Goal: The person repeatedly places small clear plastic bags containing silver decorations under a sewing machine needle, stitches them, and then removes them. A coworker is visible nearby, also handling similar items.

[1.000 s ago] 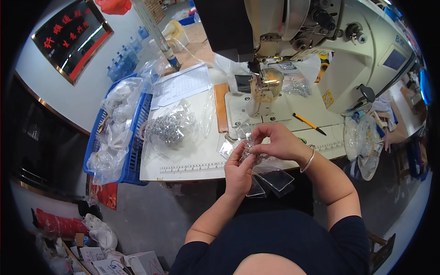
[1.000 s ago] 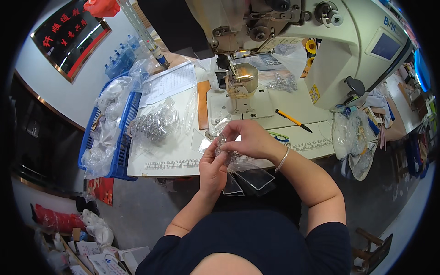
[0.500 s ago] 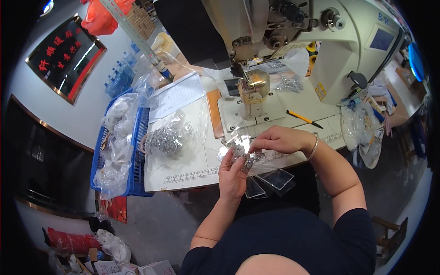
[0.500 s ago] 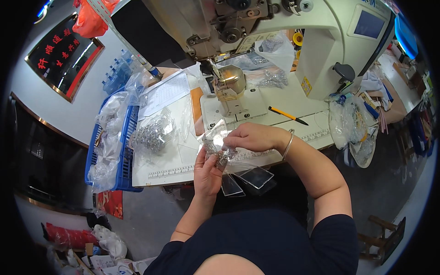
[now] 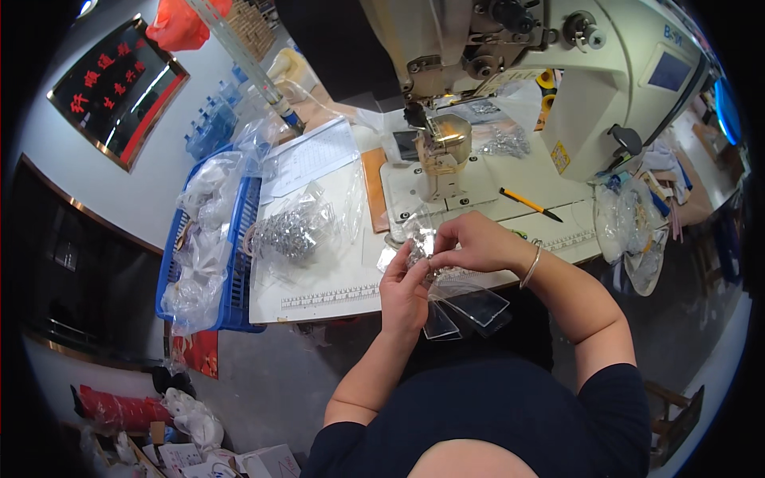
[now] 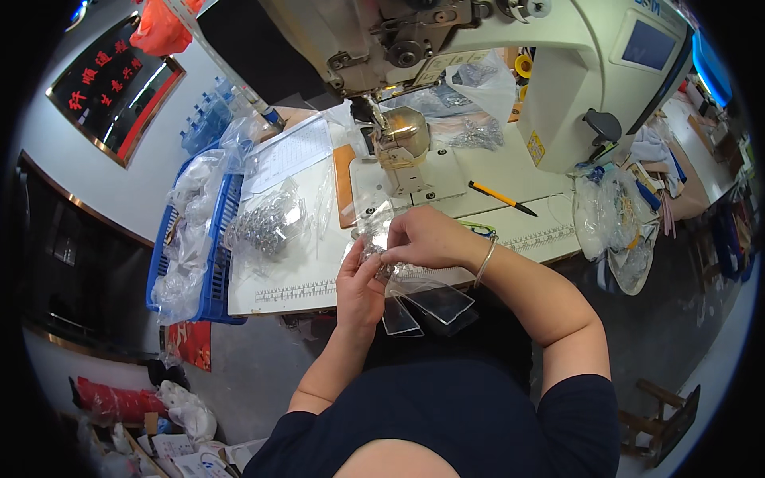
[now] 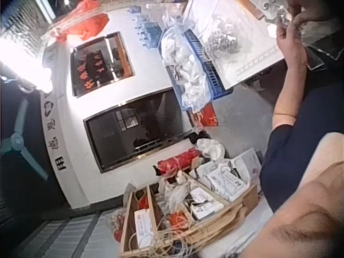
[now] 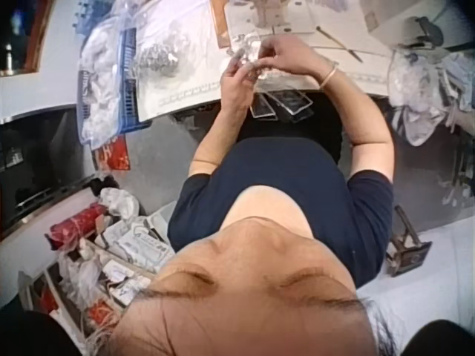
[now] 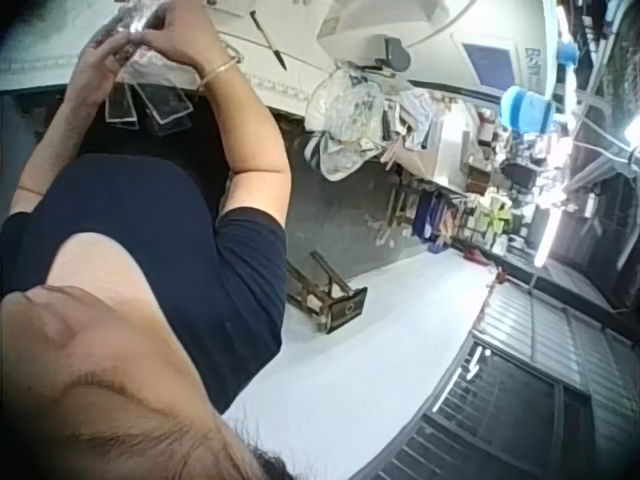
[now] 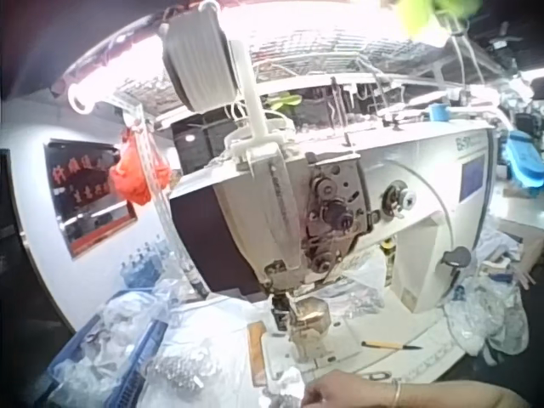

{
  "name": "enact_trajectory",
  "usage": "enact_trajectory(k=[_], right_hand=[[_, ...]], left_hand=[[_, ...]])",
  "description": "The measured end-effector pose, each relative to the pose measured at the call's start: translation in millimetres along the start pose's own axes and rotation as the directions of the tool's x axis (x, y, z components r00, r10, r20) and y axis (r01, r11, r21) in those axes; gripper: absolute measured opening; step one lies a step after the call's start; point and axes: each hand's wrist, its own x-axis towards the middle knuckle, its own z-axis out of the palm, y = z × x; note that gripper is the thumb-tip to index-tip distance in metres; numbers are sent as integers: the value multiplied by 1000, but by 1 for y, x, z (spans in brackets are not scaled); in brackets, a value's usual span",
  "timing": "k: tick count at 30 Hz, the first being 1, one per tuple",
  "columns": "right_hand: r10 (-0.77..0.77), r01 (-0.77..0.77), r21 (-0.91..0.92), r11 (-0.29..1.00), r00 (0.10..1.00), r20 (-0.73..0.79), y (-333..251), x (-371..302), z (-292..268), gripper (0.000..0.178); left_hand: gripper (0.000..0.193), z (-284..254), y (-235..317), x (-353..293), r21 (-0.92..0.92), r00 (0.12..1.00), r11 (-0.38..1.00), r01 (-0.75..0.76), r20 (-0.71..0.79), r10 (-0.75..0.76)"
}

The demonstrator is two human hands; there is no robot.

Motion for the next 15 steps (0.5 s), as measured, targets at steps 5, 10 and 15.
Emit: enact_trajectory(k=[5,10,15], right_hand=[[16,-16,35,999,1000,-16,3,-1,-2,21],[19,-18,46,999,1000,-14,-4,-3,-4,22],[4,-4,63,998,1000,-8,-2,-3,-3,17]], left_hand=[[44,6,18,-2,-112,983,979,172,85,-163],[48,2,29,-7,-252,959,927,277,134,-250],[49,3,30,-10,-249,962,931,265,139,-237]])
